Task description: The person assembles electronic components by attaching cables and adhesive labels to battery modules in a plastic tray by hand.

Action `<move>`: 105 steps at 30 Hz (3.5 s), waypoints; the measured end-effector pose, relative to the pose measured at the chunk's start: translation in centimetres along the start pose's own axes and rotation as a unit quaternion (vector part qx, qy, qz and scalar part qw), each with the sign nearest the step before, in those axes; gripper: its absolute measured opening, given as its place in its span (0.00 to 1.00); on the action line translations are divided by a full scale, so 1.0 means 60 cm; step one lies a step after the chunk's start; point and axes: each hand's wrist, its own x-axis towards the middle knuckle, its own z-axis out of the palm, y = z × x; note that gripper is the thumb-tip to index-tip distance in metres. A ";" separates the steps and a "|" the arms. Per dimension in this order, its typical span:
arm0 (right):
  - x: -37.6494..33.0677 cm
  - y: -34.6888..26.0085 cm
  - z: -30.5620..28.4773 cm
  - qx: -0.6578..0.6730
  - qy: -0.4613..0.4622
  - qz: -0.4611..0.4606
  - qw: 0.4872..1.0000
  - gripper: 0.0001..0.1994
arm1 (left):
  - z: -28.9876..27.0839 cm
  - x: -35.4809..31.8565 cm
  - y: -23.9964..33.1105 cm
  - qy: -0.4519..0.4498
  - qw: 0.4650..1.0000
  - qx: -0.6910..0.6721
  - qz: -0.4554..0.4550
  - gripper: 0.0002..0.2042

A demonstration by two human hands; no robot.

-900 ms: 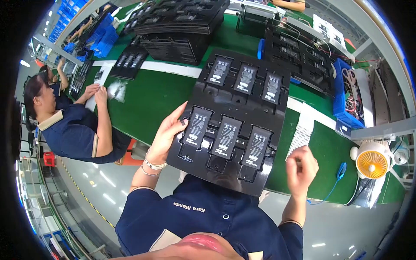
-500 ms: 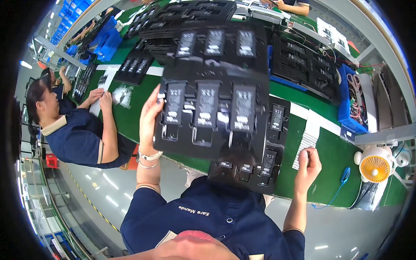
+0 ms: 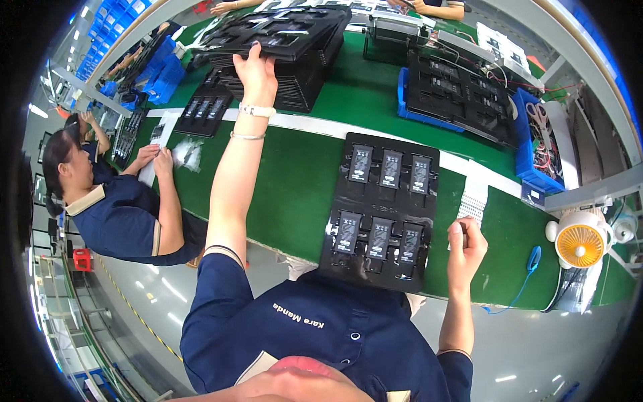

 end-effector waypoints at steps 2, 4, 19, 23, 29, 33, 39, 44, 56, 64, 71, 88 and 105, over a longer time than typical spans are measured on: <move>0.003 0.010 -0.006 -0.015 -0.001 -0.004 1.000 0.10 | -0.007 0.010 -0.007 0.017 1.000 -0.023 -0.009 0.42; 0.004 0.014 -0.011 0.015 0.023 0.022 0.999 0.10 | -0.003 -0.004 0.000 -0.054 0.992 -0.014 -0.110 0.44; 0.011 0.026 0.006 -0.009 -0.043 0.029 0.999 0.09 | -0.044 0.067 -0.014 -0.122 0.541 0.721 0.416 0.26; 0.005 0.008 0.008 -0.063 -0.065 0.012 0.996 0.09 | -0.075 0.112 -0.015 -0.145 0.527 0.720 0.427 0.24; 0.000 0.035 0.004 -0.041 -0.032 0.004 0.999 0.09 | -0.087 0.125 -0.014 -0.173 0.558 0.702 0.407 0.23; 0.004 0.012 0.012 -0.058 -0.073 0.036 0.995 0.09 | -0.100 0.122 -0.005 -0.144 0.530 0.717 0.429 0.22; 0.011 -0.004 0.034 -0.076 -0.130 0.023 0.988 0.09 | -0.015 -0.147 0.034 -0.300 0.762 0.501 0.280 0.11; 0.032 -0.020 0.073 -0.093 -0.186 -0.086 0.974 0.05 | -0.044 -0.337 0.025 -0.447 0.823 0.287 -0.204 0.04; 0.033 0.012 0.121 -0.024 -0.261 -0.118 0.958 0.04 | -0.052 -0.436 0.005 -0.461 0.774 0.196 -0.387 0.06; 0.024 0.018 0.124 -0.048 -0.246 -0.132 0.959 0.04 | -0.054 -0.441 0.005 -0.455 0.760 0.197 -0.421 0.06; 0.021 0.017 0.128 -0.067 -0.252 -0.149 0.954 0.04 | -0.063 -0.441 0.005 -0.470 0.755 0.194 -0.415 0.07; 0.045 0.040 0.113 -0.039 -0.187 -0.249 0.949 0.08 | -0.058 -0.368 -0.038 -0.491 0.652 0.569 0.102 0.09; 0.010 0.070 0.145 0.088 -0.304 0.192 0.929 0.17 | -0.069 -0.342 -0.024 -0.564 0.444 0.681 0.145 0.31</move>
